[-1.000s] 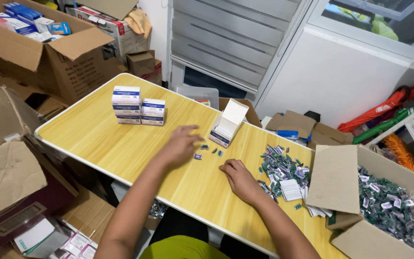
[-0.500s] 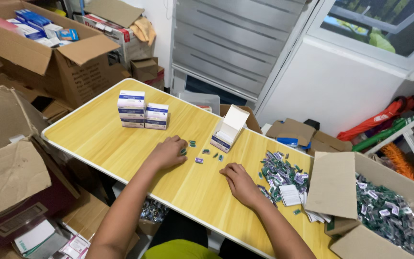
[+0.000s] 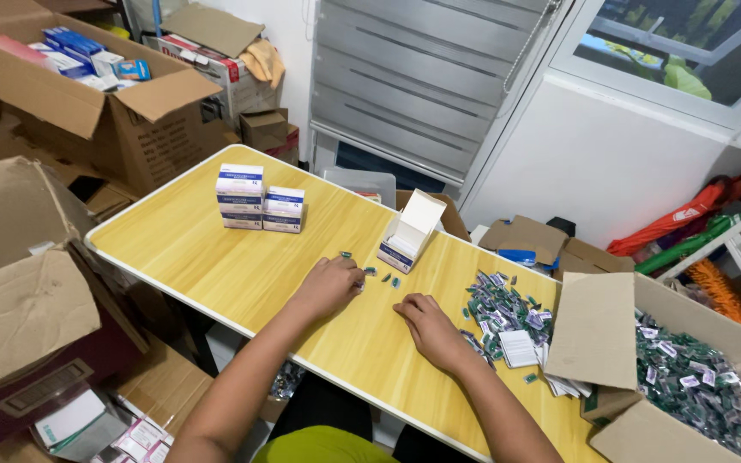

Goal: The person sorts small green and white capsules from a large cardboard box onto a table, arranging them into small piles. The person then gathers the sorted capsules and places them into smaller white boxes.

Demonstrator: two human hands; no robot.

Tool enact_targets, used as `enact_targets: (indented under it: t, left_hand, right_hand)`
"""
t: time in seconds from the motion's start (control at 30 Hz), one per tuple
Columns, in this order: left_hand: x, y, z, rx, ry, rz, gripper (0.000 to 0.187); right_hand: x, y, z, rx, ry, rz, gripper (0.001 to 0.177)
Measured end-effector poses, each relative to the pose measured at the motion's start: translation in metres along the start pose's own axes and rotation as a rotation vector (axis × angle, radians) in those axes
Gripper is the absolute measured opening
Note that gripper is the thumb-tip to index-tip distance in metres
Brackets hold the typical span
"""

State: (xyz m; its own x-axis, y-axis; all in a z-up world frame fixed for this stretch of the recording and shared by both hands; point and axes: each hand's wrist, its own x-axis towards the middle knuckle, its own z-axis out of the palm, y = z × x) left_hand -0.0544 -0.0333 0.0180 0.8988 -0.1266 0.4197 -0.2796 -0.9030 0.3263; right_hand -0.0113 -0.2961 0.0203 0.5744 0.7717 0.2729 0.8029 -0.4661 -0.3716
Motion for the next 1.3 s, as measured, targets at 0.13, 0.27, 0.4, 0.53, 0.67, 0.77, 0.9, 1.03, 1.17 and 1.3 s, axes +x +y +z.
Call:
enact_targets:
  t: [0.13, 0.27, 0.4, 0.53, 0.67, 0.77, 0.9, 1.03, 1.17, 1.3]
  left_hand:
    - [0.003, -0.016, -0.008, 0.279, 0.036, -0.098, 0.014]
    - [0.002, -0.044, -0.015, 0.235, 0.099, -0.175, 0.014]
    - [0.027, -0.059, -0.004, 0.162, 0.145, -0.107, 0.020]
    - [0.060, -0.059, 0.023, 0.183, 0.002, -0.053, 0.020]
    - [0.066, -0.064, 0.031, 0.289, -0.142, -0.105, 0.024]
    - [0.061, -0.067, 0.023, 0.296, -0.112, -0.140, 0.024]
    - [0.050, -0.042, 0.015, 0.130, 0.025, -0.101, 0.021]
    - [0.046, 0.000, 0.024, -0.075, -0.027, -0.128, 0.017]
    - [0.046, -0.014, 0.012, -0.084, 0.108, -0.117, 0.018]
    - [0.038, -0.067, -0.017, 0.020, 0.126, -0.202, 0.018]
  right_hand:
    - [0.001, 0.001, 0.000, -0.005, -0.005, -0.011, 0.029]
    - [0.001, 0.002, 0.000, 0.003, -0.011, -0.003, 0.028]
    - [0.002, 0.000, -0.001, -0.002, -0.013, 0.002, 0.028]
    - [0.001, -0.003, -0.002, 0.004, -0.030, 0.037, 0.028]
    - [0.002, -0.003, -0.002, 0.000, -0.026, 0.020, 0.028]
    - [0.001, -0.001, -0.002, 0.001, -0.013, 0.011, 0.028]
    - [0.001, 0.000, -0.001, 0.012, -0.013, 0.010, 0.029]
    - [0.000, -0.001, -0.001, 0.010, -0.012, 0.008, 0.028]
    - [0.002, -0.001, -0.001, 0.002, -0.010, 0.002, 0.028]
    - [-0.001, 0.001, -0.001, -0.011, -0.001, -0.016, 0.028]
